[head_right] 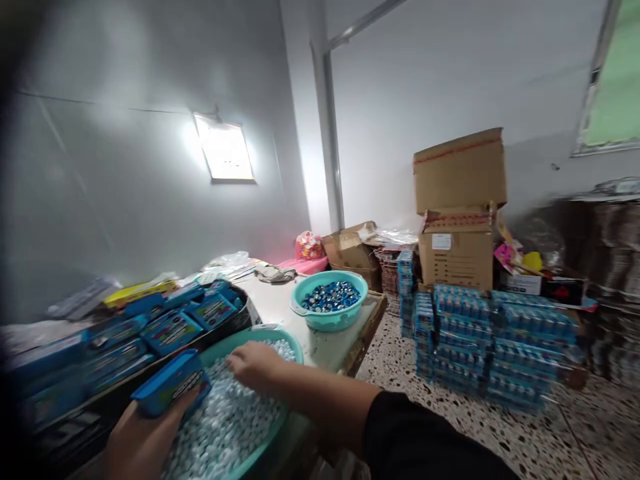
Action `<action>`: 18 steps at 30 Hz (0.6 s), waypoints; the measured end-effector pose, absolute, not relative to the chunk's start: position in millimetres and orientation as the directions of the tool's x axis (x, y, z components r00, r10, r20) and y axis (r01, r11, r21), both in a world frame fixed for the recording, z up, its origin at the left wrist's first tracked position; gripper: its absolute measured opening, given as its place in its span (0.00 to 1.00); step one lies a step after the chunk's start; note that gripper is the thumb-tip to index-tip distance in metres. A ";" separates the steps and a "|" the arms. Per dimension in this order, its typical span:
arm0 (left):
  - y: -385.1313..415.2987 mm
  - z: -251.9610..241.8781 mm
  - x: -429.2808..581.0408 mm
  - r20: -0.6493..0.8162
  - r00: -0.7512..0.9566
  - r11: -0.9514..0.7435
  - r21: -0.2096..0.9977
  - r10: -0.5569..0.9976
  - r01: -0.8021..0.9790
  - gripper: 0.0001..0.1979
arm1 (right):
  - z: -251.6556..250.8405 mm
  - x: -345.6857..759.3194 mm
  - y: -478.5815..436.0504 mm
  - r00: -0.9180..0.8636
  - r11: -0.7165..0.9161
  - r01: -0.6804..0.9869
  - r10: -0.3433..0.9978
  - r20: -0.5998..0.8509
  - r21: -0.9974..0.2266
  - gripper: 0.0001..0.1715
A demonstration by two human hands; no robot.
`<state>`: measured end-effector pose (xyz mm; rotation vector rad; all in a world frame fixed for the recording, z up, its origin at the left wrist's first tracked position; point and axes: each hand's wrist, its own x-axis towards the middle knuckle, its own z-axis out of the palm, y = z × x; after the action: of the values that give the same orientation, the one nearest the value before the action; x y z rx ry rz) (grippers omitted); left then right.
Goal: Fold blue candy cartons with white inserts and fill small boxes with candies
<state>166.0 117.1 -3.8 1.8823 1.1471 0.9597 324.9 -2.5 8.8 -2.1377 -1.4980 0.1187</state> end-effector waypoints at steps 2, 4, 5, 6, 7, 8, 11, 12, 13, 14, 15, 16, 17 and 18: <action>113.1 -3.2 165.3 0.262 0.292 -0.355 0.874 0.920 0.332 0.28 | 11.3 341.8 11.0 0.407 -0.278 0.838 0.892 0.199 -0.469 0.17; 112.1 -5.4 166.0 0.307 0.267 -0.375 0.890 0.913 0.259 0.28 | 10.0 354.3 23.0 0.411 -0.296 0.827 0.898 0.155 -0.478 0.18; 113.2 -7.2 166.9 0.313 0.269 -0.377 0.896 0.911 0.235 0.28 | 8.1 357.8 27.3 0.405 -0.298 0.825 0.904 0.135 -0.480 0.19; 114.9 -9.2 168.1 0.308 0.285 -0.375 0.901 0.908 0.218 0.28 | 5.6 359.5 30.1 0.393 -0.294 0.826 0.912 0.116 -0.481 0.18; 116.9 -11.1 169.3 0.302 0.317 -0.374 0.906 0.899 0.197 0.28 | 3.0 359.8 31.5 0.377 -0.287 0.828 0.921 0.100 -0.481 0.18; 118.7 -12.9 170.4 0.293 0.359 -0.372 0.912 0.886 0.175 0.28 | 0.5 359.1 31.7 0.359 -0.277 0.832 0.929 0.086 -0.481 0.18; 120.9 -16.0 171.9 0.259 0.463 -0.351 0.928 0.848 0.123 0.30 | -4.3 354.5 28.7 0.312 -0.255 0.835 0.949 0.038 -0.489 0.18; 120.7 -16.3 171.7 0.247 0.472 -0.340 0.933 0.846 0.121 0.30 | -4.8 352.7 27.5 0.304 -0.254 0.830 0.952 0.021 -0.496 0.19; 120.4 -16.3 171.4 0.228 0.472 -0.323 0.938 0.852 0.130 0.31 | -4.8 350.9 26.6 0.301 -0.258 0.823 0.954 0.003 -0.506 0.19; 120.2 -16.4 171.1 0.208 0.462 -0.301 0.944 0.862 0.136 0.31 | -4.4 349.0 25.9 0.301 -0.266 0.813 0.953 -0.017 -0.518 0.19; 120.6 -16.6 171.1 0.194 0.453 -0.280 0.951 0.870 0.130 0.31 | -3.7 347.2 25.4 0.307 -0.279 0.799 0.951 -0.036 -0.533 0.19; 121.5 -17.1 171.3 0.184 0.441 -0.260 0.958 0.878 0.118 0.32 | -2.8 345.4 25.1 0.317 -0.294 0.781 0.947 -0.057 -0.550 0.19; 123.1 -17.9 172.0 0.178 0.430 -0.246 0.963 0.885 0.108 0.32 | -1.8 343.8 24.9 0.328 -0.312 0.761 0.942 -0.078 -0.569 0.19; 125.1 -19.1 173.1 0.175 0.420 -0.239 0.966 0.890 0.104 0.32 | -0.7 342.5 25.0 0.340 -0.331 0.737 0.935 -0.100 -0.590 0.19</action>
<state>173.1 125.1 -19.1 1.6475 0.8845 0.9574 342.5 25.0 -0.7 -2.1654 -1.4644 0.5990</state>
